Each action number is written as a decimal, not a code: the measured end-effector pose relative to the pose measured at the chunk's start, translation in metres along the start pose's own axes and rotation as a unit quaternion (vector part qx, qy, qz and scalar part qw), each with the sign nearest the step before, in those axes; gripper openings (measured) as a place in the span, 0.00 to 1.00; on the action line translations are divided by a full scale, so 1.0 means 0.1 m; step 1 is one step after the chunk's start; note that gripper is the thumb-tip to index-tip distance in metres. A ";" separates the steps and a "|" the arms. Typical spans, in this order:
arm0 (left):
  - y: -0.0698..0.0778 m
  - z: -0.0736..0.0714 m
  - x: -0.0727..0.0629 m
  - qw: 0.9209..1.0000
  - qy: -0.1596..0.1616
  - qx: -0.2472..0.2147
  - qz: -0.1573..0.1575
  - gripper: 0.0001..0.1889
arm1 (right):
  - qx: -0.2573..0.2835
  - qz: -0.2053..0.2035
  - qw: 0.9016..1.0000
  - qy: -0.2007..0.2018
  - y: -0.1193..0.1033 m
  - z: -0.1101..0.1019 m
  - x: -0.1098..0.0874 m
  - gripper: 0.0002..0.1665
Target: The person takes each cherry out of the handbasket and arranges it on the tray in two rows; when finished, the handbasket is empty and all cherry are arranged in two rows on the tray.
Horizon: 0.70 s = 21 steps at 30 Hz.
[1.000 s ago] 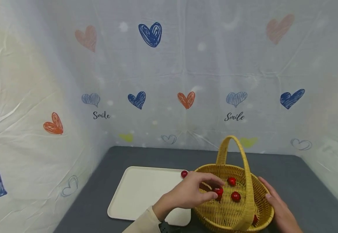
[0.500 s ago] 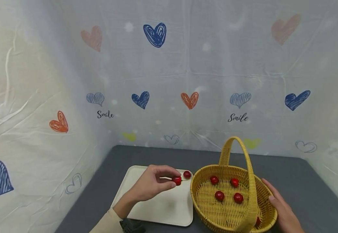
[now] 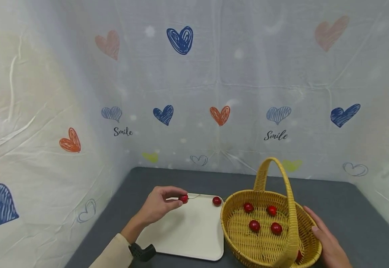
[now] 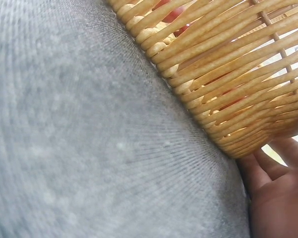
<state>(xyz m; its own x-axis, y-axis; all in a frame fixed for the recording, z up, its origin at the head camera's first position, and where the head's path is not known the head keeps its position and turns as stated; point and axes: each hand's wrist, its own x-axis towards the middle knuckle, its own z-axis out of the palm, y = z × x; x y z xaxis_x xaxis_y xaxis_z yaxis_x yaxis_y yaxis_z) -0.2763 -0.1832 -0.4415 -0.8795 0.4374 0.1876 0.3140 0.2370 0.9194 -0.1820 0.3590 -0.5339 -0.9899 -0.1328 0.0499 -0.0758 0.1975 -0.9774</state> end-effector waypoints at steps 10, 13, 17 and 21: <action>-0.25 0.21 0.30 0.997 -0.006 0.077 -0.010 0.15 | 0.010 0.017 1.000 0.006 -0.01 0.03 0.00 0.37; -0.33 0.26 0.39 0.996 -0.003 0.092 -0.002 0.14 | 0.005 0.022 1.000 0.014 -0.02 0.04 0.00 0.38; -0.45 0.33 0.49 0.993 0.002 0.115 -0.006 0.14 | 0.005 0.026 0.999 0.019 -0.02 0.04 -0.01 0.38; -0.56 0.40 0.58 0.988 0.007 0.155 -0.009 0.14 | 0.007 0.034 0.999 0.022 -0.03 0.04 -0.02 0.38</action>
<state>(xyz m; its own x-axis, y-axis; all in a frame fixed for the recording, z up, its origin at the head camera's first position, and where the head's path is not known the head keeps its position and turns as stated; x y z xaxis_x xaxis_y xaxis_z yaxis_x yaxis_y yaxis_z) -0.3301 -0.1366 -0.4956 -0.8896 0.4202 0.1792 0.3918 0.5001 0.7723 -0.1796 0.3550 -0.5314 -0.9971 -0.0760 -0.0083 -0.0064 0.1918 -0.9814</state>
